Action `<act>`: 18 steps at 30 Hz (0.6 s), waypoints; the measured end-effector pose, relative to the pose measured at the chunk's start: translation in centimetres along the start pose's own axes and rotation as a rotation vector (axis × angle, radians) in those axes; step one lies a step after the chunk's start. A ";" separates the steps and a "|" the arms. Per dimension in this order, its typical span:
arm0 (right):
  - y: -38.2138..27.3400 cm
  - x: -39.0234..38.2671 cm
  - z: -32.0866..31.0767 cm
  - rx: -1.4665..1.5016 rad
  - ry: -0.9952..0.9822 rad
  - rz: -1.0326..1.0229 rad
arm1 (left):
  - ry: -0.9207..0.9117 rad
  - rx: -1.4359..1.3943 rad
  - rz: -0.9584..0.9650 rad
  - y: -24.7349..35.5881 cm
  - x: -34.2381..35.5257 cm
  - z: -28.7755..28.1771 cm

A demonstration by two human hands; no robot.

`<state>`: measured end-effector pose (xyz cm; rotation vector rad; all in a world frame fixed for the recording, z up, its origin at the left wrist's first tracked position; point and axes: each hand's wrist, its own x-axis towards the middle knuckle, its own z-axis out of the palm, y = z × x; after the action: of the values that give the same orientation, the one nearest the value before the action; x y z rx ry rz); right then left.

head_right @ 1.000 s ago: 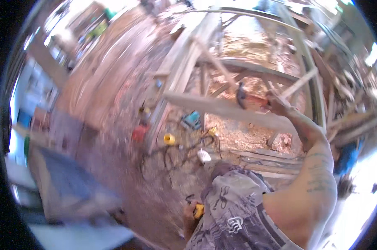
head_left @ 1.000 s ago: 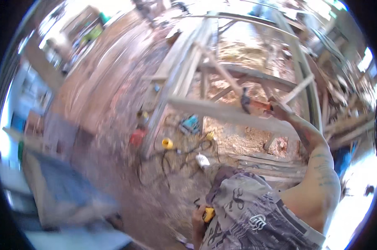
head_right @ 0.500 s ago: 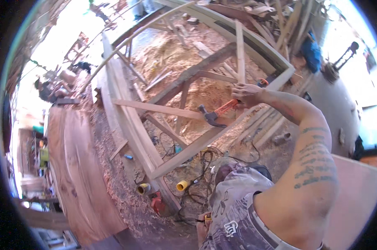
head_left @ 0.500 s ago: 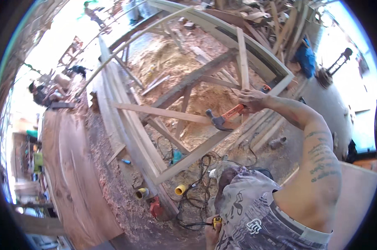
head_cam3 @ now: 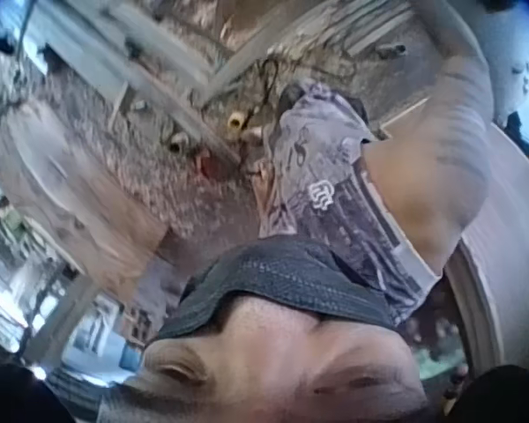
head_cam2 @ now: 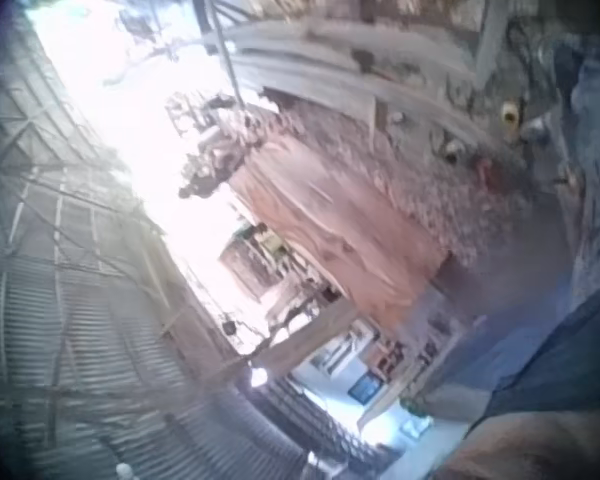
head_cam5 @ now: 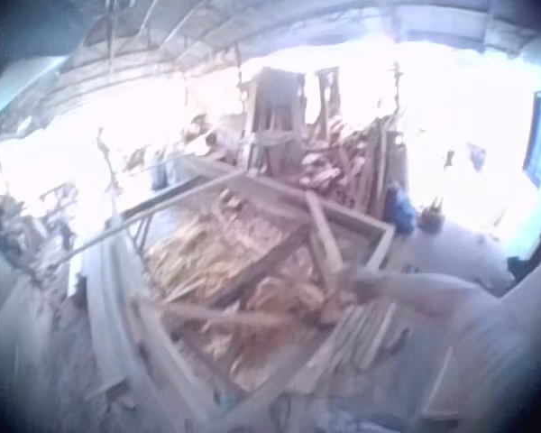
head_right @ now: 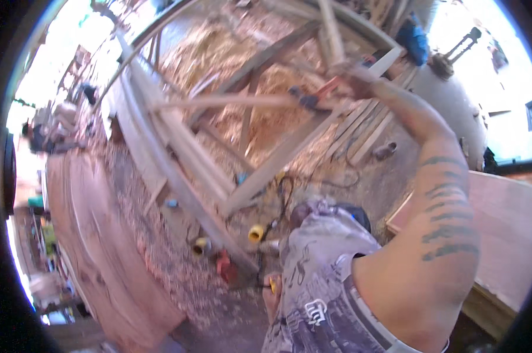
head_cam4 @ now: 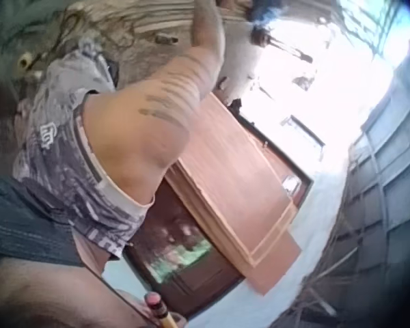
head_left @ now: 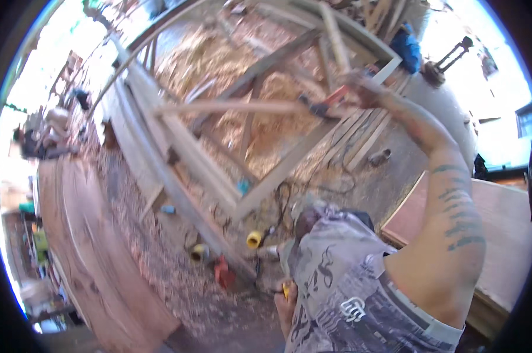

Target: The person builds a furniture frame by measuring wooden strips with a tape measure, marking them with a pencil, and hammering nails into the wood.

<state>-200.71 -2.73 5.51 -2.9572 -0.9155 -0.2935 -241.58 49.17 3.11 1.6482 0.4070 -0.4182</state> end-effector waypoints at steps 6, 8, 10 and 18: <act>-10.7 -4.2 -0.9 -0.111 0.202 0.208 | -0.055 -0.160 -0.107 -2.3 -3.6 -8.0; -15.6 -5.1 0.5 -0.122 0.145 0.347 | -0.063 -0.149 -0.034 -3.0 -4.3 -10.3; -19.1 -6.3 0.5 -0.061 0.079 0.324 | -0.089 -0.094 0.039 -2.6 -4.5 -11.2; -15.4 -8.4 0.5 -0.133 0.079 0.436 | -0.267 0.006 -0.078 -1.7 -0.2 -14.6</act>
<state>-216.11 5.37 3.03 -3.1293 -0.2358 -0.4602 -242.06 63.84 3.37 1.5597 0.2704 -0.6891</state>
